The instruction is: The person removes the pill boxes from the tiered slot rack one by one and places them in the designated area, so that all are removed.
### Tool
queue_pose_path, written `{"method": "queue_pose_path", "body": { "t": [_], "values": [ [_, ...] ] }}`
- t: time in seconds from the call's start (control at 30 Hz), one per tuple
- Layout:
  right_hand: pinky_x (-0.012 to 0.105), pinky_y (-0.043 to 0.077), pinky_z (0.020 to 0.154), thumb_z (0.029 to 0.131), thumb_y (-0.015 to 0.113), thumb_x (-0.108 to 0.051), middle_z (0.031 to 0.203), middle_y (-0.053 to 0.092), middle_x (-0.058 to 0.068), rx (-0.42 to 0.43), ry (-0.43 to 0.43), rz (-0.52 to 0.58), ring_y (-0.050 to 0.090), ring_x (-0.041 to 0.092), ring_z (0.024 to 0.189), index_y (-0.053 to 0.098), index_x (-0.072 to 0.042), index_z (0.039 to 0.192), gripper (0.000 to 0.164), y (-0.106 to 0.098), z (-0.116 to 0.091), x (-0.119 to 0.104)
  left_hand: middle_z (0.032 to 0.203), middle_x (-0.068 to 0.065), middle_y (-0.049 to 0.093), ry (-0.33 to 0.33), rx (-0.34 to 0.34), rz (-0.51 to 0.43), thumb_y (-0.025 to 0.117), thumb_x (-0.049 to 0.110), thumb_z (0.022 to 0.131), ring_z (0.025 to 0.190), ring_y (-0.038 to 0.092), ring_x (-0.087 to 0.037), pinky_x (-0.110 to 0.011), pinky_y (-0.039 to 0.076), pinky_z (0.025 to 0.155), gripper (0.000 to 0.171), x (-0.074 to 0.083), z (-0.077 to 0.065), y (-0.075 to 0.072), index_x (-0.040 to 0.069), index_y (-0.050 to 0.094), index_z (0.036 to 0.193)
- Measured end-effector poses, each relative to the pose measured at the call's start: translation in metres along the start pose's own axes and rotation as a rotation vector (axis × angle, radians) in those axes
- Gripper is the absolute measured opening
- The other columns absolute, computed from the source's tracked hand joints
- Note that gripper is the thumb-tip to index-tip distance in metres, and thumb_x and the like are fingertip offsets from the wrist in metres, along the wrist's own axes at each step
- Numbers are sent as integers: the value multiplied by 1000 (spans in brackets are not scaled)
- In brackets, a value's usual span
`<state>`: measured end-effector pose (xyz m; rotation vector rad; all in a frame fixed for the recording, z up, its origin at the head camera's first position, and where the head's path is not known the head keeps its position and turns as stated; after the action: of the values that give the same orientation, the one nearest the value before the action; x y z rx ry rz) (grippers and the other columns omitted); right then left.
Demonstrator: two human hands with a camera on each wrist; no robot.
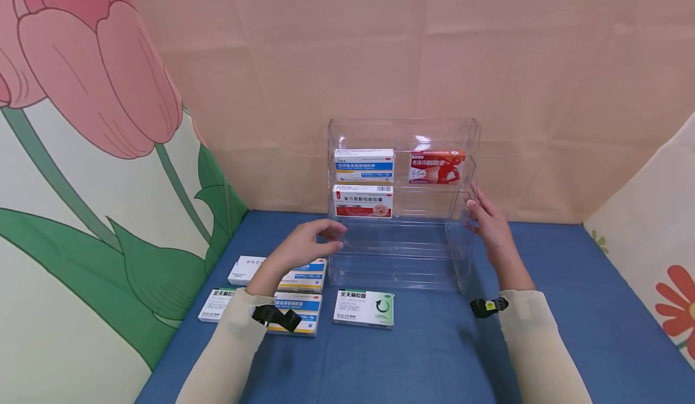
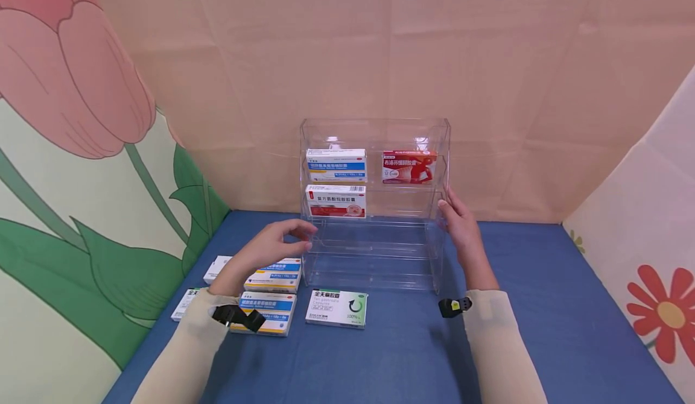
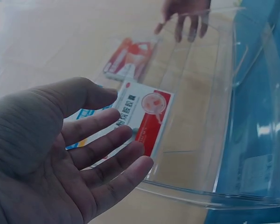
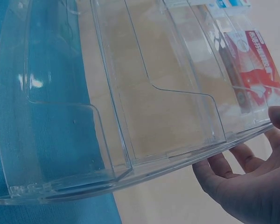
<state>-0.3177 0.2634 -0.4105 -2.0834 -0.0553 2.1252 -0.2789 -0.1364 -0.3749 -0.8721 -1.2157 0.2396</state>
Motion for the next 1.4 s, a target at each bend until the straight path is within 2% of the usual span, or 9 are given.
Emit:
{"method": "queue_pose_path", "body": {
  "t": [0.37, 0.73, 1.03, 1.4],
  "values": [
    [61, 30, 116, 107, 44, -44, 171, 9, 0, -14, -15, -1, 19, 38, 153, 13, -44, 159, 61, 0, -1, 0, 131, -7, 64, 13, 66, -33, 73, 21, 94, 117, 60, -27, -51, 50, 98, 40, 12, 19, -17, 12, 64, 132],
    [61, 30, 116, 107, 44, -45, 171, 8, 0, -14, -11, 3, 18, 37, 154, 14, -48, 158, 59, 0, -1, -1, 129, -13, 64, -58, 191, -43, 73, 19, 93, 114, 59, -30, -46, 56, 91, 41, 20, 40, -29, 8, 63, 131],
    [61, 30, 115, 106, 45, -46, 171, 9, 1, -16, -16, -2, 19, 38, 153, 16, -51, 156, 58, 1, -3, -4, 125, -11, 64, -48, 256, -9, 72, 13, 92, 113, 59, -30, -45, 57, 89, 36, 28, 54, -36, 8, 64, 127],
    [62, 30, 115, 107, 45, -45, 171, 8, 1, -24, -22, 3, 18, 38, 153, 17, -51, 156, 57, 0, -5, -4, 126, -12, 62, -14, 269, 100, 71, 16, 92, 113, 58, -29, -44, 55, 91, 39, 37, 71, -38, 7, 65, 129]
  ]
}}
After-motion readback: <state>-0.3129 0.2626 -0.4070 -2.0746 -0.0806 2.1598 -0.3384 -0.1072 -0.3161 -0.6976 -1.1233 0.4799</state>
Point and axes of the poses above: each hand's wrist, its own z-axis towards the middle knuckle, its own y-axis out of the palm, x = y × z, the point moved 3 cm from there along z, towards the middle knuckle
